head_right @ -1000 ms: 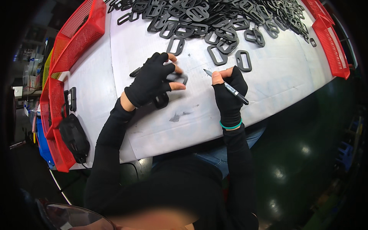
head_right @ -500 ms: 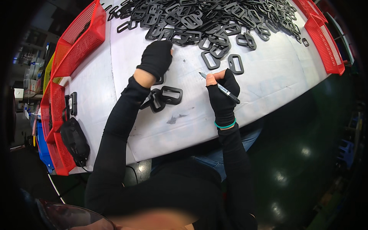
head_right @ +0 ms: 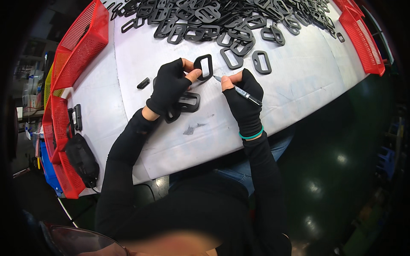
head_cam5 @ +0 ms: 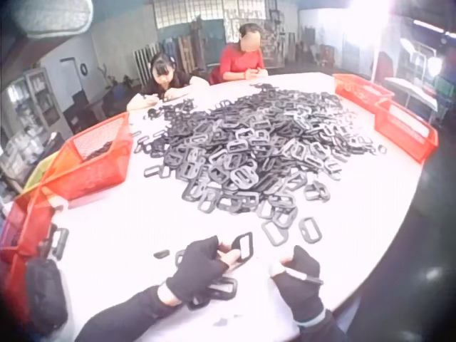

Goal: The person holds a black plastic buckle in one hand and uses a marker to draw a small line on its surface, repeating this with multiple individual buckles from a large pile on the table.

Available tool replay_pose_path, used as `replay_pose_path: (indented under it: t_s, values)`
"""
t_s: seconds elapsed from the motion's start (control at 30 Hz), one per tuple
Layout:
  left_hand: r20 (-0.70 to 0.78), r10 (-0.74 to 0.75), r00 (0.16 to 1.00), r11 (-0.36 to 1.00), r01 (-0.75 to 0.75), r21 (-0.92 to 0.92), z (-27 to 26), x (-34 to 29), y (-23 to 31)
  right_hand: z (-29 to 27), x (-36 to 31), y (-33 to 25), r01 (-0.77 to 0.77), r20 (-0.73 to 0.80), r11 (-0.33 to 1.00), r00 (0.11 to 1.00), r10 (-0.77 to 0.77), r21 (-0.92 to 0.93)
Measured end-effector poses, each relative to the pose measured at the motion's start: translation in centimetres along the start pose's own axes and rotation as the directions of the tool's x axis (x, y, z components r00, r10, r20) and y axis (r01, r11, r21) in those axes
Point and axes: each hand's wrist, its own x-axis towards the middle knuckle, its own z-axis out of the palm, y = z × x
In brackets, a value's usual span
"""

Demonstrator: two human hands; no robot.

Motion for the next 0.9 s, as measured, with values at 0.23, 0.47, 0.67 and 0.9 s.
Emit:
replay_pose_path:
  t_s: [0.23, 0.47, 0.67, 0.9]
  values:
    - [-0.030, 0.093, 0.995, 0.994, -0.091, 0.060, 0.61, -0.74, -0.21, 0.19, -0.08, -0.15, -0.008, 0.062, 0.997, 0.998, 0.014, -0.083]
    - [-0.025, 0.101, 0.995, 0.992, -0.099, 0.076, 0.49, -0.87, 0.02, 0.38, -0.02, -0.40, -0.003, 0.098, 0.997, 0.995, 0.010, -0.074]
    - [-0.030, 0.100, 0.995, 0.992, -0.097, 0.078, 0.51, -0.88, 0.24, 0.36, 0.05, -0.54, 0.028, 0.110, 0.993, 0.994, -0.015, -0.116]
    - [-0.022, 0.100, 0.995, 0.992, -0.097, 0.086, 0.50, -0.94, 0.28, 0.30, 0.03, -0.15, 0.034, 0.108, 0.992, 0.994, -0.021, -0.120]
